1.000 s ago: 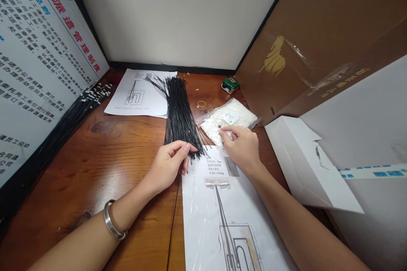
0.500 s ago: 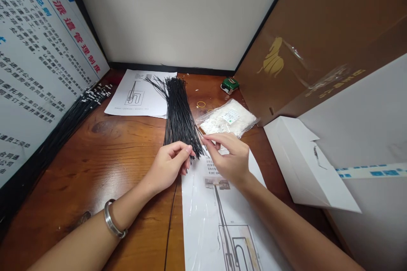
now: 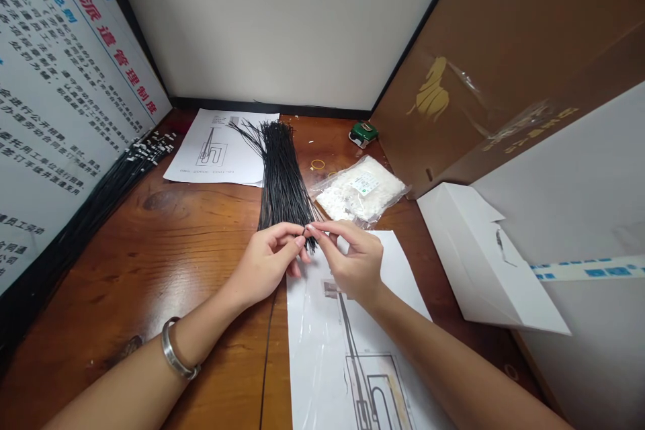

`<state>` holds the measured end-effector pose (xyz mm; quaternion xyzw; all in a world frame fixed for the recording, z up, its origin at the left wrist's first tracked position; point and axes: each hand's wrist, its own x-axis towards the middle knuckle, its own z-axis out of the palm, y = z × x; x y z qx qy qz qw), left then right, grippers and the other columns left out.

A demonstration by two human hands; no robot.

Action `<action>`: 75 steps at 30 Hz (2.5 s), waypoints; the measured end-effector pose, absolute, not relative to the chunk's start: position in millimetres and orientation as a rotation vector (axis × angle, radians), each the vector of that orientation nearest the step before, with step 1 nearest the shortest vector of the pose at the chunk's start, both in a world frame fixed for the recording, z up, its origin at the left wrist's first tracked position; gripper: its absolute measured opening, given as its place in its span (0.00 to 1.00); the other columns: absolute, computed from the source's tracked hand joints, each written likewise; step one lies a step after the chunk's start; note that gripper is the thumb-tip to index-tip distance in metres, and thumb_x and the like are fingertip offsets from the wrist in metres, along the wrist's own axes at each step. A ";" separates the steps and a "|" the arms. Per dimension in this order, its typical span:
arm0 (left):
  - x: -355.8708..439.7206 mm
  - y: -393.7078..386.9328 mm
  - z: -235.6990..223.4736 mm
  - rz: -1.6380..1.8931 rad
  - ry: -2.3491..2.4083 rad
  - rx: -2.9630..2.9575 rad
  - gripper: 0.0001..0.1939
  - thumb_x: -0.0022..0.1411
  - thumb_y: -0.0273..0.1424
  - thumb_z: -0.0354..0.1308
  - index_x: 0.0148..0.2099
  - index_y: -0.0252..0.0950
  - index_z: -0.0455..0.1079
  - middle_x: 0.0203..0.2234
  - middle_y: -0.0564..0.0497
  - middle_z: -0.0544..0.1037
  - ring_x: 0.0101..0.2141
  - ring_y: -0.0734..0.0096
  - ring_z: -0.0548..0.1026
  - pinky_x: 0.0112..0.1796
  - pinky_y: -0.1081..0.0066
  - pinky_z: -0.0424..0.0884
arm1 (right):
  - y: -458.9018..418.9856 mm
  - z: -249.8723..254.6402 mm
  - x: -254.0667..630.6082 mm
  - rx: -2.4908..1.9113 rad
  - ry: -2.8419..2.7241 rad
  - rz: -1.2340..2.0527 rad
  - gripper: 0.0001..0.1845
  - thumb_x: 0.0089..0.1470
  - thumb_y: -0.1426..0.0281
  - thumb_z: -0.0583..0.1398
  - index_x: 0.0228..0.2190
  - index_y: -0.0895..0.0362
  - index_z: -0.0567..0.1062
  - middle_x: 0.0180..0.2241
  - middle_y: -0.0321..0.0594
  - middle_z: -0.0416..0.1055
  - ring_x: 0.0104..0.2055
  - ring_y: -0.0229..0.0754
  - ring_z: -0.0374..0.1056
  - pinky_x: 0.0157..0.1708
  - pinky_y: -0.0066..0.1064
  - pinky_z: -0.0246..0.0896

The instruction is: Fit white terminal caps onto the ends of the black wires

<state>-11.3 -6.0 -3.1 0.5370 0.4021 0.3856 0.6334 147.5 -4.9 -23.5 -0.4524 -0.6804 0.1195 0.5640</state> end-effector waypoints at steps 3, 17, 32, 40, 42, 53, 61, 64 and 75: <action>-11.3 -6.6 -4.6 0.880 0.915 1.226 0.11 0.62 0.34 0.55 0.43 0.32 0.70 0.22 0.53 0.74 0.19 0.78 0.69 0.24 0.75 0.66 | -5.4 -22.3 146.7 -1.037 -1.614 0.277 0.06 0.52 0.75 0.62 0.31 0.53 0.79 0.27 0.37 0.78 0.22 0.36 0.66 0.26 0.34 0.66; -9.9 -6.4 -0.3 0.882 0.967 1.278 0.13 0.62 0.38 0.54 0.35 0.32 0.70 0.26 0.50 0.76 0.19 0.78 0.70 0.22 0.75 0.66 | -5.4 -25.9 148.9 -0.910 -1.655 0.334 0.09 0.50 0.78 0.62 0.31 0.52 0.77 0.29 0.37 0.78 0.28 0.40 0.72 0.24 0.34 0.68; -9.6 -6.7 -1.0 0.887 0.974 1.270 0.13 0.63 0.38 0.54 0.35 0.32 0.69 0.26 0.49 0.78 0.19 0.78 0.71 0.23 0.75 0.67 | -4.9 -24.7 149.7 -0.888 -1.620 0.382 0.12 0.50 0.80 0.61 0.32 0.52 0.78 0.32 0.37 0.79 0.34 0.42 0.75 0.28 0.35 0.72; -9.0 -6.8 -1.2 0.878 0.980 1.271 0.13 0.62 0.38 0.55 0.36 0.32 0.69 0.26 0.48 0.79 0.19 0.77 0.71 0.23 0.75 0.67 | -2.9 -23.3 151.1 -0.833 -1.699 0.374 0.14 0.54 0.79 0.58 0.37 0.51 0.78 0.32 0.39 0.75 0.33 0.40 0.72 0.31 0.35 0.71; -9.1 -6.6 -2.5 0.875 0.977 1.273 0.13 0.62 0.38 0.54 0.36 0.32 0.69 0.27 0.48 0.79 0.19 0.77 0.71 0.23 0.75 0.66 | -3.2 -22.6 150.4 -0.853 -1.707 0.393 0.14 0.54 0.78 0.57 0.38 0.51 0.78 0.32 0.39 0.75 0.32 0.39 0.71 0.29 0.34 0.70; -9.3 -6.3 -3.1 0.879 0.961 1.268 0.13 0.63 0.38 0.54 0.35 0.32 0.69 0.28 0.48 0.79 0.20 0.78 0.71 0.24 0.75 0.67 | -3.6 -19.1 148.5 -0.888 -1.721 0.459 0.09 0.54 0.78 0.59 0.33 0.53 0.76 0.31 0.38 0.74 0.30 0.38 0.69 0.24 0.31 0.65; -9.0 -5.3 -0.6 0.858 0.940 1.204 0.10 0.61 0.34 0.56 0.40 0.31 0.70 0.28 0.49 0.78 0.20 0.79 0.72 0.25 0.76 0.67 | -4.8 -24.9 148.6 -0.967 -1.610 0.505 0.06 0.53 0.77 0.60 0.33 0.55 0.75 0.32 0.39 0.76 0.32 0.39 0.71 0.27 0.32 0.65; -8.5 -5.9 0.9 0.864 0.948 1.176 0.11 0.60 0.34 0.56 0.40 0.31 0.69 0.28 0.48 0.79 0.20 0.78 0.72 0.25 0.76 0.68 | -5.7 -27.0 148.2 -0.988 -1.573 0.538 0.06 0.54 0.77 0.60 0.34 0.55 0.75 0.32 0.39 0.77 0.33 0.39 0.72 0.28 0.32 0.65; -7.9 -4.9 -1.0 0.895 0.964 1.159 0.10 0.61 0.35 0.57 0.36 0.31 0.68 0.29 0.46 0.80 0.20 0.79 0.72 0.25 0.76 0.70 | -4.1 -20.5 150.8 -0.974 -1.665 0.490 0.09 0.54 0.78 0.58 0.33 0.56 0.77 0.32 0.41 0.74 0.30 0.39 0.69 0.26 0.32 0.63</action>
